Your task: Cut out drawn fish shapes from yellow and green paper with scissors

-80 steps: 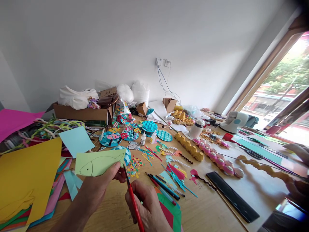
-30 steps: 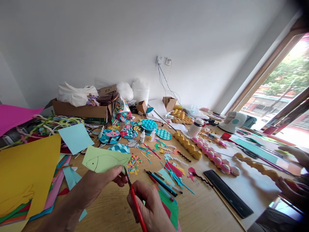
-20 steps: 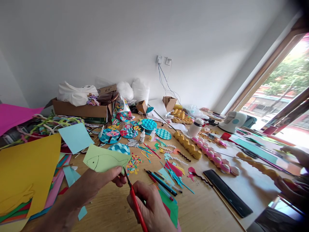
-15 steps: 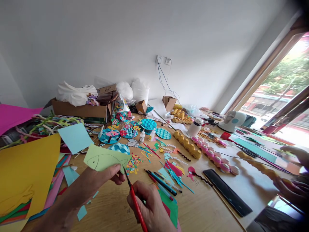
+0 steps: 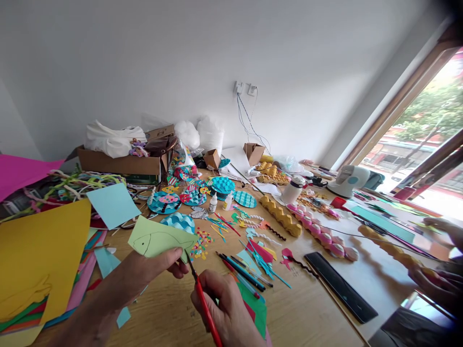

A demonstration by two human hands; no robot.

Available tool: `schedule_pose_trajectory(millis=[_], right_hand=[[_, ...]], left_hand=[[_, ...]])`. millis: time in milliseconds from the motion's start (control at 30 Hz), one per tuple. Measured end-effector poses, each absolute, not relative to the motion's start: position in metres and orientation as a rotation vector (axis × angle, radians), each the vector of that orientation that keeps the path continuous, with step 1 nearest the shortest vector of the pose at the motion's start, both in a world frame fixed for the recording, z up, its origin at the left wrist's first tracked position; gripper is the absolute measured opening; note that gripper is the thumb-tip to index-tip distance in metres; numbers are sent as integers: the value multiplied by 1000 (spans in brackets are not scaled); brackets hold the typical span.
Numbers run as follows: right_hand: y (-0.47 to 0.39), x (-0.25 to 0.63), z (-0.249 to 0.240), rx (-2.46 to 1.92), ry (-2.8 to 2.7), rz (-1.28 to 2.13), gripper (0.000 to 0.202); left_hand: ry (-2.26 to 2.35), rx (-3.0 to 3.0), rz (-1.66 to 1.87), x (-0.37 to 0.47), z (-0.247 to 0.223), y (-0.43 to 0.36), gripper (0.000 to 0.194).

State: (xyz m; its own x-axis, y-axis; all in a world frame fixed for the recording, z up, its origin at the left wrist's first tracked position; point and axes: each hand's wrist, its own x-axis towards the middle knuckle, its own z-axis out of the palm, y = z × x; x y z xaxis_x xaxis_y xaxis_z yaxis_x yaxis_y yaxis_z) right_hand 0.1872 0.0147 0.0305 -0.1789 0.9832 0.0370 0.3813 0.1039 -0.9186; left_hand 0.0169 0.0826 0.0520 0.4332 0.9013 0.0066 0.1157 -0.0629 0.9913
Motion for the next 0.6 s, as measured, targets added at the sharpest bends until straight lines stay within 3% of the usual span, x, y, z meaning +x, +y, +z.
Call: schedule_pose_trajectory(millis=[600], right_hand=[[15, 189, 27, -1372, -1691, 1067, 28]], left_hand=[[981, 1510, 821, 19, 56, 81, 21]])
